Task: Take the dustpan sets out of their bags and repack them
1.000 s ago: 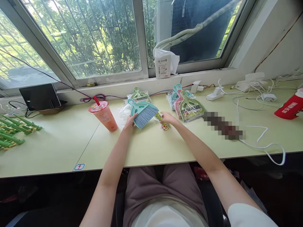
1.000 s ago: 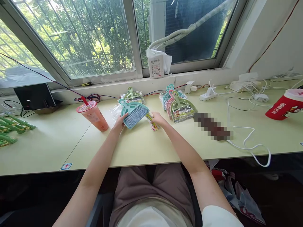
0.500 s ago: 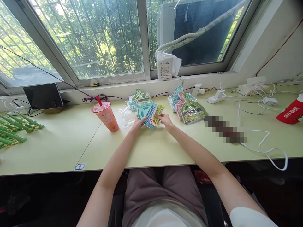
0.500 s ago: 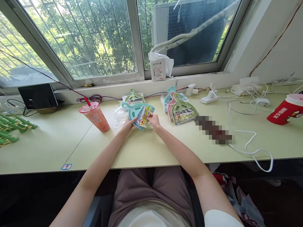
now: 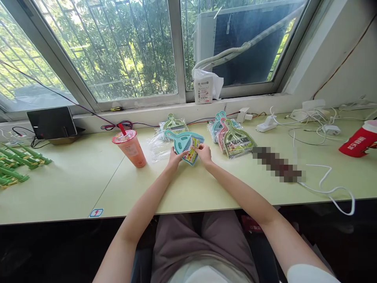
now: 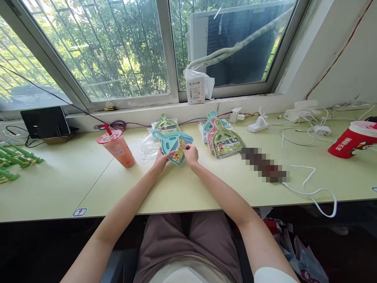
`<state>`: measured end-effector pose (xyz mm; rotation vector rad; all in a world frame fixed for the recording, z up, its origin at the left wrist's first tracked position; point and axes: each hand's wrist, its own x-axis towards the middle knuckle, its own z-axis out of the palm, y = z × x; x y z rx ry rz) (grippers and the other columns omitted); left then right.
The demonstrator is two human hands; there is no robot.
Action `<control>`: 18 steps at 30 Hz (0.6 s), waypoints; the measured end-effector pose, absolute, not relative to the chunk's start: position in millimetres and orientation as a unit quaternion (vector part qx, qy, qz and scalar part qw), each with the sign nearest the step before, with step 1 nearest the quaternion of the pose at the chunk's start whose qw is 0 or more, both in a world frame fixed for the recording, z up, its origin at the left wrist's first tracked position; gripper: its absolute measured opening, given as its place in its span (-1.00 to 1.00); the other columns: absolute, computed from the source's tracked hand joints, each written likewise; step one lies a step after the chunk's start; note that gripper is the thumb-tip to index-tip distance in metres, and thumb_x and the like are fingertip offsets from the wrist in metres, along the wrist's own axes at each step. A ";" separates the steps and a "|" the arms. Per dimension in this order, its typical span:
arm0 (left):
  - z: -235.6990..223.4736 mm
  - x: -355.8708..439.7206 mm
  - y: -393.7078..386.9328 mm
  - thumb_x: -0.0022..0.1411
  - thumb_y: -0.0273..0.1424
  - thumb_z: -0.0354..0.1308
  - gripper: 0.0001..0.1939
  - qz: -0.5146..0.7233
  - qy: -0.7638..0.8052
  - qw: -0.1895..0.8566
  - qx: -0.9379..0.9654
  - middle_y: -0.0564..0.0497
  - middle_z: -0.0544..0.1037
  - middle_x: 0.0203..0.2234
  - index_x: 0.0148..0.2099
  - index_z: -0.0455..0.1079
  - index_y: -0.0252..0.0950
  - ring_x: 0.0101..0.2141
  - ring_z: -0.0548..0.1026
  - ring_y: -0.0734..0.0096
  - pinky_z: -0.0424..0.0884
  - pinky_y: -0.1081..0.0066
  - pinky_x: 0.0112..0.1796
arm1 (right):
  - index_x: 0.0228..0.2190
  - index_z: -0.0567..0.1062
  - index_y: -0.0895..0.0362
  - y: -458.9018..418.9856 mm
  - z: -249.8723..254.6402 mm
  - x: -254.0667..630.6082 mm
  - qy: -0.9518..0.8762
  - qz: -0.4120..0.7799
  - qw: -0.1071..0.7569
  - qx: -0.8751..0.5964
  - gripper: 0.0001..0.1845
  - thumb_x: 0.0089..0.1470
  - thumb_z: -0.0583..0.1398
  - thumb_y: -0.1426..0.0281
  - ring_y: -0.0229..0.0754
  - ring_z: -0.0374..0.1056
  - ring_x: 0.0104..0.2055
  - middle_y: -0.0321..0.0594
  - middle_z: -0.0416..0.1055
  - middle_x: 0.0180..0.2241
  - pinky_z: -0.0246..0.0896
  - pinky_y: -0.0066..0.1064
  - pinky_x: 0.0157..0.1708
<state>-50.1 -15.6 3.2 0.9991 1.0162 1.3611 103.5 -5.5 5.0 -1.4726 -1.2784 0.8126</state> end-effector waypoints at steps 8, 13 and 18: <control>3.7 -53.6 -13.3 -0.28 -0.43 0.47 -0.28 0.577 0.455 0.512 0.445 -0.05 0.51 -0.18 -0.07 0.18 -0.20 -0.12 0.53 0.12 0.50 0.21 -0.20 | -0.14 0.35 0.06 -7.6 4.4 98.4 -0.517 0.350 0.492 -0.607 -0.59 0.00 0.24 0.14 -0.12 0.41 -0.15 -0.14 0.47 -0.13 0.31 -0.37 -0.21; 4.3 -57.8 -12.6 -0.25 -0.44 0.47 -0.30 0.588 0.443 0.525 0.427 -0.07 0.51 -0.12 -0.06 0.20 -0.20 -0.11 0.54 0.13 0.51 0.21 -0.18 | 0.14 0.10 0.10 -6.2 5.5 96.8 -0.434 0.357 0.569 -0.600 -0.31 0.03 0.22 0.27 -0.10 0.34 0.04 0.08 0.16 0.18 0.31 -0.34 -0.01; 5.8 -58.0 -13.4 -0.26 -0.48 0.47 -0.29 0.593 0.447 0.528 0.412 -0.06 0.52 -0.16 -0.06 0.20 -0.21 -0.14 0.55 0.16 0.51 0.21 -0.18 | 0.22 -0.02 0.09 -0.6 3.6 98.1 -0.358 0.576 0.539 -0.499 -0.30 0.14 0.17 0.36 -0.17 0.46 -0.07 -0.04 0.42 0.00 0.39 -0.32 -0.04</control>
